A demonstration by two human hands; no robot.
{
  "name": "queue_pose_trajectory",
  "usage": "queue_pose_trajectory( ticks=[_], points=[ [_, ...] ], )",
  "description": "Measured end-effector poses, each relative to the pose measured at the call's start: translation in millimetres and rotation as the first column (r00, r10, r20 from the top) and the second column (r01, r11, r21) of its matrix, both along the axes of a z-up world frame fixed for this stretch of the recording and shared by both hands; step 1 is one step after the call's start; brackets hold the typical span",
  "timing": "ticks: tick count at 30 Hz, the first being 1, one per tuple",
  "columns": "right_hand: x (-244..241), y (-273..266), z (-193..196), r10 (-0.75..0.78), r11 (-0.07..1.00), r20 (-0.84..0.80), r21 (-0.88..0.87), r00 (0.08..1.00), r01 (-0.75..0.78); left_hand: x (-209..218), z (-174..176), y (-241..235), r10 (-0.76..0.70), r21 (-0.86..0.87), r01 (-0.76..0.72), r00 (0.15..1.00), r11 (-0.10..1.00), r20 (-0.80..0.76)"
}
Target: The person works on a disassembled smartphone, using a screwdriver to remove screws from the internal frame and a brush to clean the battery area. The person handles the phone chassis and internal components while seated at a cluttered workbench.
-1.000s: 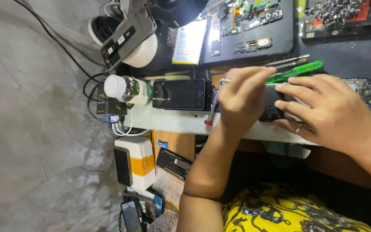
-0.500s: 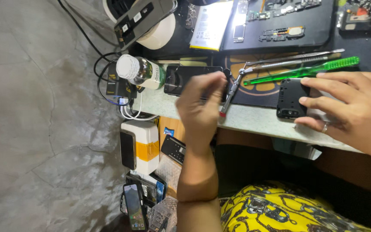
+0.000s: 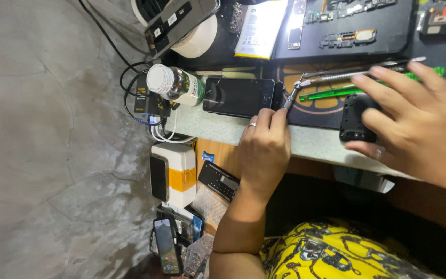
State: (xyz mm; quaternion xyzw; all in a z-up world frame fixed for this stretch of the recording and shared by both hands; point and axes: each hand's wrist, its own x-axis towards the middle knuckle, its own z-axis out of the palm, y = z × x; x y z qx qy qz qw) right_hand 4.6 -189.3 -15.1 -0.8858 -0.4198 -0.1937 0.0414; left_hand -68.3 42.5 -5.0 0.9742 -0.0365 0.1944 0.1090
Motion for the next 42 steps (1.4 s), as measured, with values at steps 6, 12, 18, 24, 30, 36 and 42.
queue_pose_trajectory(
  ticks=[6, 12, 18, 24, 30, 36, 42],
  points=[
    [15.2, 18.8, -0.1, 0.008, 0.996, -0.009, -0.093, 1.000, -0.009, -4.3, -6.1, 5.7, -0.034, -0.091, 0.039, 0.998, 0.995, 0.058],
    [12.9, 16.8, -7.8, -0.010, 0.989, 0.014, -0.148, 1.000, 0.012, -12.7, -8.8, 12.9, -0.037, -0.143, 0.054, 0.992, 0.988, 0.119],
    [12.6, 11.0, -11.6, 0.012, 0.999, -0.073, -0.032, 0.997, -0.015, -22.8, 11.8, 10.4, -0.041, -0.416, 0.141, 0.970, 0.899, 0.239],
    [12.9, -6.4, -15.0, 0.099, 0.915, -0.229, 0.403, 0.968, 0.001, -1.9, 19.6, 2.2, -0.102, -0.757, 0.285, 0.955, 0.588, 0.280],
    [2.4, -23.1, -4.5, 0.066, 0.598, -0.388, 0.753, 0.919, 0.275, 57.0, 11.7, -12.1, -0.392, -0.716, 0.516, 0.849, 0.469, 0.355],
    [3.1, -23.7, 5.1, -0.085, 0.701, -0.330, 0.651, 0.940, 0.292, 98.1, 8.8, -26.6, -0.592, -0.731, 0.623, 0.710, 0.278, 0.381],
    [6.9, -22.3, 0.3, -0.078, 0.688, -0.349, 0.659, 0.934, 0.304, 92.2, -22.6, -28.1, -0.598, -0.910, 0.396, 0.703, -0.122, 0.386]
  ],
)
